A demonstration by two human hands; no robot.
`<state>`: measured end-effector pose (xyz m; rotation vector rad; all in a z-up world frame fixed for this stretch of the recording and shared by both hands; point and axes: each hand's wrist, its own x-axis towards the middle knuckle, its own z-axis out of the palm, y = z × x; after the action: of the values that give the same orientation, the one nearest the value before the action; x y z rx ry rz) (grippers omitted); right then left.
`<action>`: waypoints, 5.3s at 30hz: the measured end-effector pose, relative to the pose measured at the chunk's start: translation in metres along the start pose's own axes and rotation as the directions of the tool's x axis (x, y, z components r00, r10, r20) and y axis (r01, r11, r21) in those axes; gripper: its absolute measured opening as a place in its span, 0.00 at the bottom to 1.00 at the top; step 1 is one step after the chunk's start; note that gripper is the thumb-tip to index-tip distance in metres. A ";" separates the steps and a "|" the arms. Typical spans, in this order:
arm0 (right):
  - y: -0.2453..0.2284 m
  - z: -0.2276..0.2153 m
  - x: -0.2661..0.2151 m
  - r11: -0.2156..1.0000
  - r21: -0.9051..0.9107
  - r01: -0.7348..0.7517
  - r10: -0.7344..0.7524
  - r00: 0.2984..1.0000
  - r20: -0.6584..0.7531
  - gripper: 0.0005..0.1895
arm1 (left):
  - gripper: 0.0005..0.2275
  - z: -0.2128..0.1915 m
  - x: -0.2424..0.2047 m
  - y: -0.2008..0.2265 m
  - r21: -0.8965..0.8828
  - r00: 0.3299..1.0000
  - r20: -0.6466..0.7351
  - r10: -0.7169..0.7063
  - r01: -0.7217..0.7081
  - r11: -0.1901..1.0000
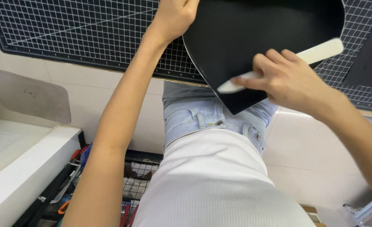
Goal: Lining the interior of a heart-shaped box with black material using a scraper tool to smooth it out.
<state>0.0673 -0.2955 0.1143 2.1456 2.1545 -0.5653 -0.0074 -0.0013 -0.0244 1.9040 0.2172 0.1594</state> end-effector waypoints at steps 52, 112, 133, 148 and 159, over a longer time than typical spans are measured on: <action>0.007 0.012 0.068 0.872 0.202 -0.446 0.481 0.702 -0.526 0.30 | 0.18 -0.008 0.003 0.035 -0.007 0.998 0.010 0.063 -0.063 0.998; 0.055 0.006 0.055 0.963 0.137 -0.233 0.270 0.804 -0.530 0.31 | 0.25 0.054 -0.039 0.073 -0.311 0.948 -0.310 -0.066 -0.036 0.950; 0.067 0.001 0.055 0.985 0.100 -0.142 0.172 0.887 -0.429 0.33 | 0.26 0.049 -0.041 0.081 -0.310 0.960 -0.277 -0.048 -0.043 0.950; 0.086 -0.004 0.055 0.978 0.205 -0.046 0.138 0.878 -0.458 0.29 | 0.27 0.052 -0.041 0.086 -0.302 0.958 -0.281 -0.048 -0.041 0.952; 0.073 -0.011 0.051 0.965 0.194 -0.175 0.243 0.874 -0.420 0.28 | 0.26 0.050 -0.040 0.093 -0.288 0.960 -0.275 -0.044 -0.039 0.957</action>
<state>0.1391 -0.2457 0.0942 2.7772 2.0752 -0.2441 -0.0286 -0.0868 0.0458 1.5828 0.3664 0.4371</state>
